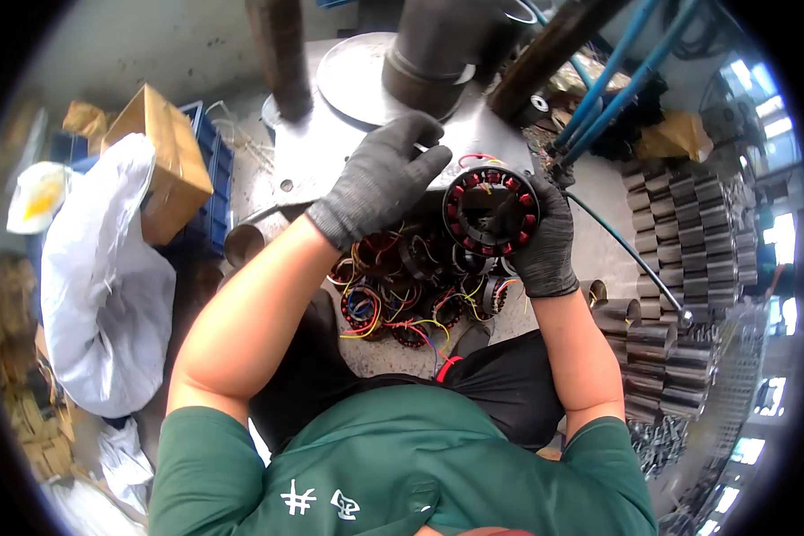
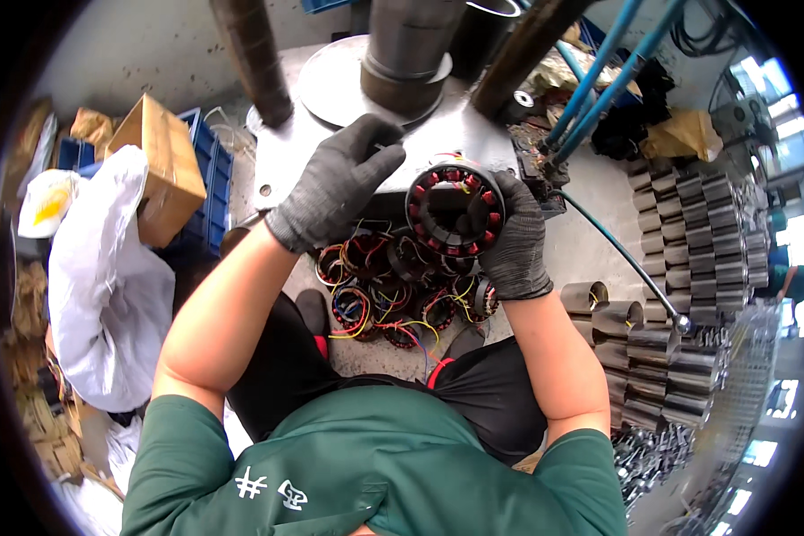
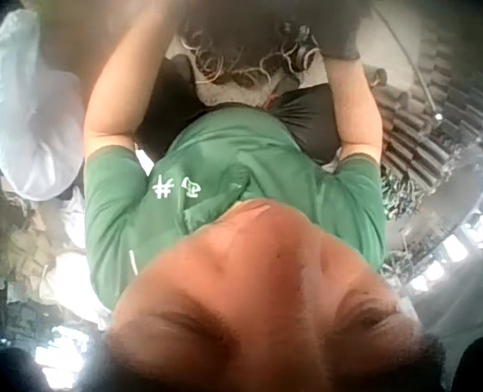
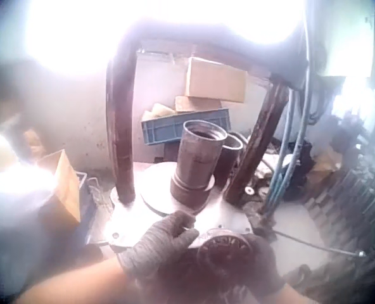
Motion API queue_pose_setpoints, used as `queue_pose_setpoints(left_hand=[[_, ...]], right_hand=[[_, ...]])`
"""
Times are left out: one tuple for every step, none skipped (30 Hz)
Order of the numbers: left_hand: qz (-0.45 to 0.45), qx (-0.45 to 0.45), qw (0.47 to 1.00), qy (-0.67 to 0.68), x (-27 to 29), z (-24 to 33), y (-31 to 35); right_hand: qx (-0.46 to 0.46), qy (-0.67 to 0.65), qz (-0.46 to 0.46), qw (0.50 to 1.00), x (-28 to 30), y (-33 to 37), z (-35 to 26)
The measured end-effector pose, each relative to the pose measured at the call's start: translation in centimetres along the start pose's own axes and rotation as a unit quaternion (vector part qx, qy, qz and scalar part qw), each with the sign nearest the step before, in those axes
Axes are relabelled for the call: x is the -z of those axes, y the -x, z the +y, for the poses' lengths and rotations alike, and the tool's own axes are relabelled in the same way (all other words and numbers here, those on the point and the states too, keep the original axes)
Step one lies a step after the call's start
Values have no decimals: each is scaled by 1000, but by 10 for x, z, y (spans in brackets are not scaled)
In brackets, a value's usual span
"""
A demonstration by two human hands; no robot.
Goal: The person organizes colored wires on a motor stator, places it into an industrial press machine, and uses a screwdriver and a metal bar to secure the internal components.
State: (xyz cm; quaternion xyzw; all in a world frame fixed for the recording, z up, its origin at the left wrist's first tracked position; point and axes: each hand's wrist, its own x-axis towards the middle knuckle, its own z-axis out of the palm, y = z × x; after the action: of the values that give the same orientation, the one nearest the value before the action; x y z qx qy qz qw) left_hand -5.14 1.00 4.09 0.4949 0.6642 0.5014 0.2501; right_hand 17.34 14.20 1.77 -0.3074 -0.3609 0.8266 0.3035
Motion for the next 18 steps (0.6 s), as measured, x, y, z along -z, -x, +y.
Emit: queue_pose_setpoints(left_hand=[[-10,9,1000,18,-5,2,2],[-16,23,999,32,-10,3,5],[-43,45,993,99,-15,3,9],[-70,85,982,155,-19,7,14],[-86,100,975,177,-25,12,18],[-100,116,968,198,-31,17,21],[-116,103,972,177,-36,12,21],[-119,94,969,196,-44,10,22],[-123,85,965,215,-50,7,24],[-118,74,965,222,-53,6,24],[-115,61,964,232,-59,7,23],[-92,40,974,203,-61,8,23],[-68,18,983,172,-63,8,22],[-69,20,983,171,-66,8,21],[-36,25,989,144,-69,8,19],[-3,30,993,117,-70,7,17],[-5,31,993,117,-70,7,14],[25,-12,995,92,-69,6,12]], right_hand=[[-19,-31,-35,999,9,-1,-4],[-13,-40,-34,999,7,0,-5],[-5,-56,-7,998,-4,3,-6],[3,-72,20,997,-13,5,-7],[-2,-86,64,994,-17,6,-9],[-1,-93,65,994,-19,8,-11],[-3,-99,94,991,-20,8,-13],[-7,-102,122,987,-23,10,-15],[-13,-117,142,983,-32,15,-18],[-15,-121,140,983,-34,17,-18],[-7,-120,118,986,-34,21,-18],[2,-120,97,988,-33,23,-17],[0,-122,96,988,-29,20,-15],[2,-134,95,986,-23,17,-11],[3,-145,94,985,-20,16,-8],[2,-147,94,985,-19,17,-7],[-11,-137,78,987,-22,19,-8],[-24,-127,59,990,-29,21,-10]])
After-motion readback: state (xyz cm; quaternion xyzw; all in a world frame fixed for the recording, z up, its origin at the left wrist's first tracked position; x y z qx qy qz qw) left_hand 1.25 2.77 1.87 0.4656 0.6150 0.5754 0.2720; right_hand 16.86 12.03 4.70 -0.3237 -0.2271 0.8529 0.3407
